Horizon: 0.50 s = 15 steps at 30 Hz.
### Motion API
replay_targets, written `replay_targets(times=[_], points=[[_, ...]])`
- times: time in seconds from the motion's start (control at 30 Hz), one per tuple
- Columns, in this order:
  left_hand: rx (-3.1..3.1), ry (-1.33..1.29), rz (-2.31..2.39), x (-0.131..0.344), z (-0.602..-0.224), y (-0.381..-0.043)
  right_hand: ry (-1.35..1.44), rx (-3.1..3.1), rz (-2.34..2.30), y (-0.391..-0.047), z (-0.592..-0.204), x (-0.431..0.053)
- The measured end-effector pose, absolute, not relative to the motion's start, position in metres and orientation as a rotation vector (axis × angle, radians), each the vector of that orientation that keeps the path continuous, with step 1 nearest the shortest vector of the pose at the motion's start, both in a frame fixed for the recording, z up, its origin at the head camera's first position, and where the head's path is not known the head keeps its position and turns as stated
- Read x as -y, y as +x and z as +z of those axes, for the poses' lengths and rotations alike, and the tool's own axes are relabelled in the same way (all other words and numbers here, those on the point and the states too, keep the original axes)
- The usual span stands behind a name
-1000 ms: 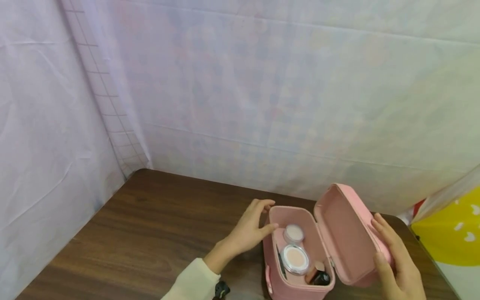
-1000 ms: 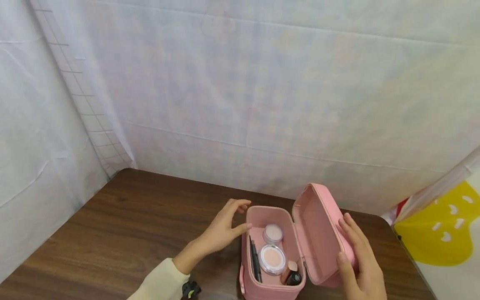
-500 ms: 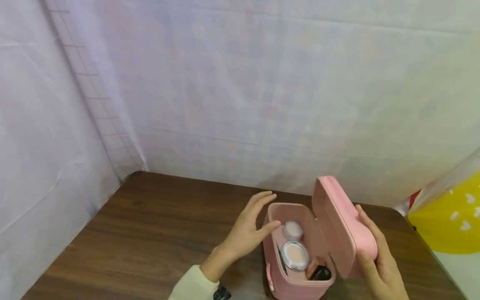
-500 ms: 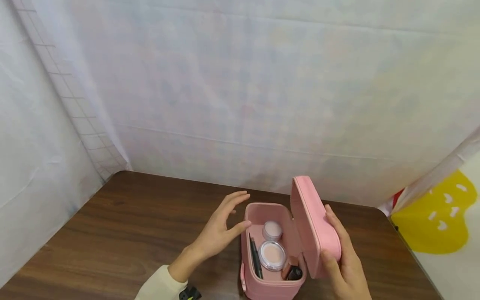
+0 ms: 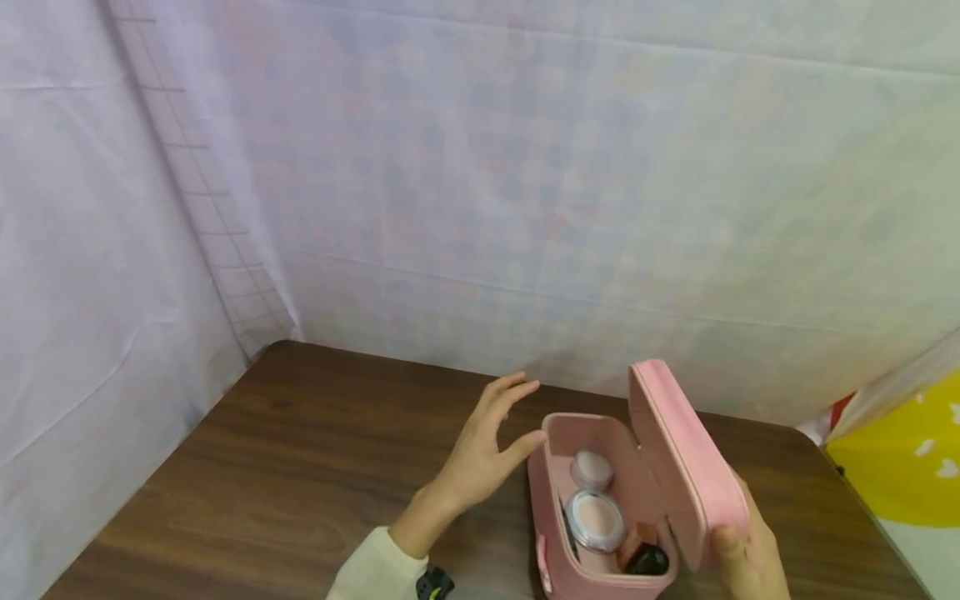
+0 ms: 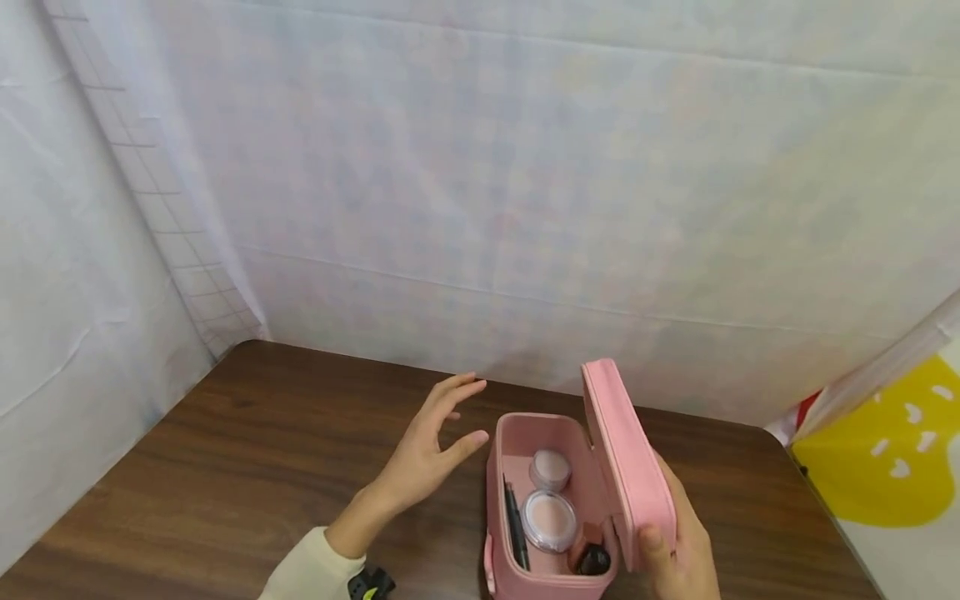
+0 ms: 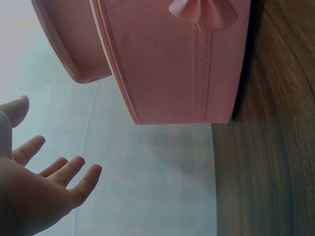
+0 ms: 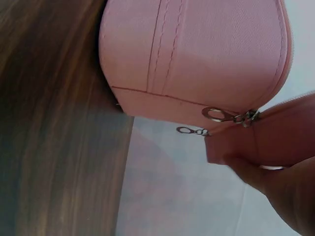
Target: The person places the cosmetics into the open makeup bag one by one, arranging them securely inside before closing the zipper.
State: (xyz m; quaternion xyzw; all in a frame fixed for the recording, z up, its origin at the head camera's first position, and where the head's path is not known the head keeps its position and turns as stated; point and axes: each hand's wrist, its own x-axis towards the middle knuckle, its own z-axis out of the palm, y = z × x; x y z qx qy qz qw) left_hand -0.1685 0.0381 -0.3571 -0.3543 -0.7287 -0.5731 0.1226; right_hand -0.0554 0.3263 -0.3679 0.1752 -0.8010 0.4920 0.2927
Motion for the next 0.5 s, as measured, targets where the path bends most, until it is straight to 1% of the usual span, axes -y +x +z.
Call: replay_targets(times=[0.07,0.3,0.5], points=[[2.133,-1.034,-1.671,-0.036,-0.358,-0.168,0.463,2.167,1.296,-0.054,-0.368,-0.325],[2.142,-1.023,-1.644,-0.032,-0.358,-0.17,0.777,2.146,1.039,-0.066,-0.372,-0.32],[2.105,-0.985,-1.671,-0.026,-0.36,-0.169,0.828,2.094,1.016,-0.068,-0.376,-0.316]])
